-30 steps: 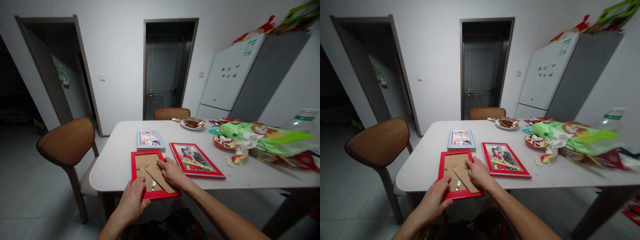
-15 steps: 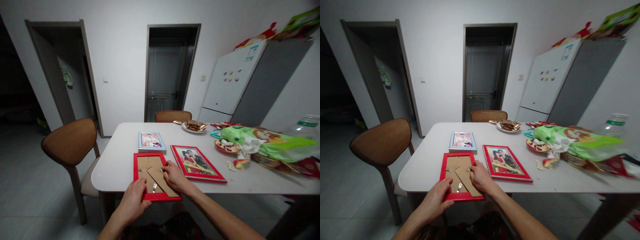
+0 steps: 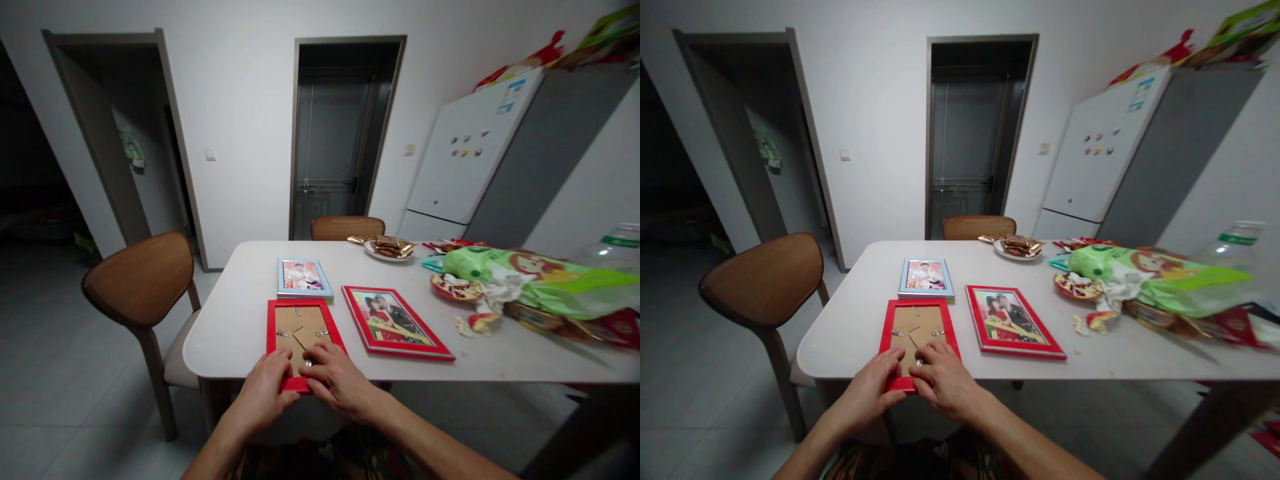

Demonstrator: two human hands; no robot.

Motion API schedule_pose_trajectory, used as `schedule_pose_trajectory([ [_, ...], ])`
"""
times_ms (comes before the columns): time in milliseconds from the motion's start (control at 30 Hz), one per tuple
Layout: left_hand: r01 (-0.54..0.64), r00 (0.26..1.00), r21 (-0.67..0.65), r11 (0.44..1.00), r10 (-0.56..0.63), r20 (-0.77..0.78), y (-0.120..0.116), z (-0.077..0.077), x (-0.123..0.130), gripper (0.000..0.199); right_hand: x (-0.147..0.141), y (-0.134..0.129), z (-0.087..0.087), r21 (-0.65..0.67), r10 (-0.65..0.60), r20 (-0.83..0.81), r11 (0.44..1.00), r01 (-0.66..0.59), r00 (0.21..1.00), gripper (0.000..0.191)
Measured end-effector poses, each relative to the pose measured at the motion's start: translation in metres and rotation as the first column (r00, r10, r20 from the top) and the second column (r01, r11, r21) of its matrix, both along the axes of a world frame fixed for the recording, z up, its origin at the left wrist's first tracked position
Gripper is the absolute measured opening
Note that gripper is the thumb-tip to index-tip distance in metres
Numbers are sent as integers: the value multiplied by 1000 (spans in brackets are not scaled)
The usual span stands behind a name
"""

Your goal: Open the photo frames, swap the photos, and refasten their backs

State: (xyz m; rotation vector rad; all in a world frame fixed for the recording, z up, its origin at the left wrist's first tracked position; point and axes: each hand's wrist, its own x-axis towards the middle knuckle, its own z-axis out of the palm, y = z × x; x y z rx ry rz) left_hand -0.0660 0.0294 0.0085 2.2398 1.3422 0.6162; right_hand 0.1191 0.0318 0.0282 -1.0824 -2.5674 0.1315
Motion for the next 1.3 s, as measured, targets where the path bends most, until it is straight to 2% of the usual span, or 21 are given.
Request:
schedule_pose_trajectory([
  [167,-5,1000,-1,1000,5,9,0,-1,-1,40,4,-6,2,-5,1,9,1000,-1,1000,20],
  [267,-3,1000,7,1000,3,16,0,-3,-1,44,4,-2,-1,-23,5,-29,1000,-6,1000,23],
  [433,3,1000,-11,1000,-2,14,1,-2,0,50,-11,32,-7,-15,-91,-122,996,89,988,32],
  [600,-9,1000,-19,1000,8,-8,0,0,-1,58,-40,67,-6,-42,-179,-48,983,177,983,25],
  [767,0,1000,9,1000,0,0,-1,0,-1,54,-56,80,-10,-90,-270,-26,960,267,962,23],
  [900,6,1000,23,1000,-6,6,0,-1,-1,58,-58,84,-12,-56,-353,-5,934,352,936,24],
  [1033,21,999,46,999,-23,30,0,-1,-2,53,-60,83,-10,-78,-301,23,950,302,953,23],
  [1233,18,999,33,999,-19,35,-2,5,-1,44,-59,81,-15,24,-212,22,977,211,977,24],
  [1300,7,1000,19,1000,-8,29,-2,5,0,46,-56,83,-16,-3,-164,11,986,164,986,23],
])
